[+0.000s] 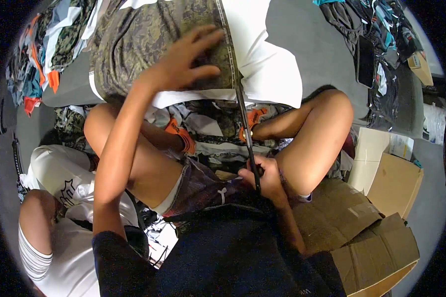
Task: The person cuts printed fabric pieces along marked lines using scissors, flattening and repositioning the material by hand between cuts.
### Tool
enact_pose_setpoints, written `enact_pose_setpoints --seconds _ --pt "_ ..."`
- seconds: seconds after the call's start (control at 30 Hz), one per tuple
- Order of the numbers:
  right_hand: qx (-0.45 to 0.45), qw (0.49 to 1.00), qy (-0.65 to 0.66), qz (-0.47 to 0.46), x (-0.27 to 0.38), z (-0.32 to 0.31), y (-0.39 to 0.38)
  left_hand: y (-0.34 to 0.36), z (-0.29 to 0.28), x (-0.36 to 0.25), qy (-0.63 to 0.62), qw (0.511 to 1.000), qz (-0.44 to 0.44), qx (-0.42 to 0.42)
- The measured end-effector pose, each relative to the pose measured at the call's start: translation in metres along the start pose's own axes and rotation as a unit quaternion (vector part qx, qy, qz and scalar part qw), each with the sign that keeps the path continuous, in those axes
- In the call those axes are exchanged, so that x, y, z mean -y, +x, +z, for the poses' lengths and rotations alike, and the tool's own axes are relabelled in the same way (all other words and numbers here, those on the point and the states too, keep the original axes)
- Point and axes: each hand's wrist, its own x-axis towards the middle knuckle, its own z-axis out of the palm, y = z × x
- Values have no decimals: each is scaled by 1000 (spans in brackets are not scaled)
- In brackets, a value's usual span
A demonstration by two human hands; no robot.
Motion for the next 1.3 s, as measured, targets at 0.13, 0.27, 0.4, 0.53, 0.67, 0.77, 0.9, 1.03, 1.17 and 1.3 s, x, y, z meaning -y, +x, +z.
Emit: enact_pose_setpoints --seconds 0.13,0.27,0.4,0.53,0.67,0.77,0.9,1.03,1.17,1.3 --pt "-34 998 35 -26 -1 -1 1 3 -18 7 60 996 -24 -66" --pt "-89 984 127 -89 -23 1 5 28 32 -32 138 987 61 -60" --pt "-111 970 205 -75 -20 2 2 47 83 -55 192 964 117 -141" --pt "-103 974 178 -90 -25 0 -4 65 101 -77 222 959 156 -79" --pt "-114 972 186 -92 -23 -3 -8 71 130 -91 212 949 204 -114" --pt "-128 967 204 -87 -20 -4 -11 71 135 -96 177 958 205 -91" --pt "-104 961 250 -64 -20 -5 -9 76 90 -76 -15 978 188 -87" --pt "-52 977 192 -77 -21 6 0 52 26 -23 64 990 10 -125" --pt "5 989 128 -72 -26 11 4 20 7 44 200 974 -72 -81" --pt "31 995 80 -57 -31 14 6 6 -7 71 325 938 -118 -30"
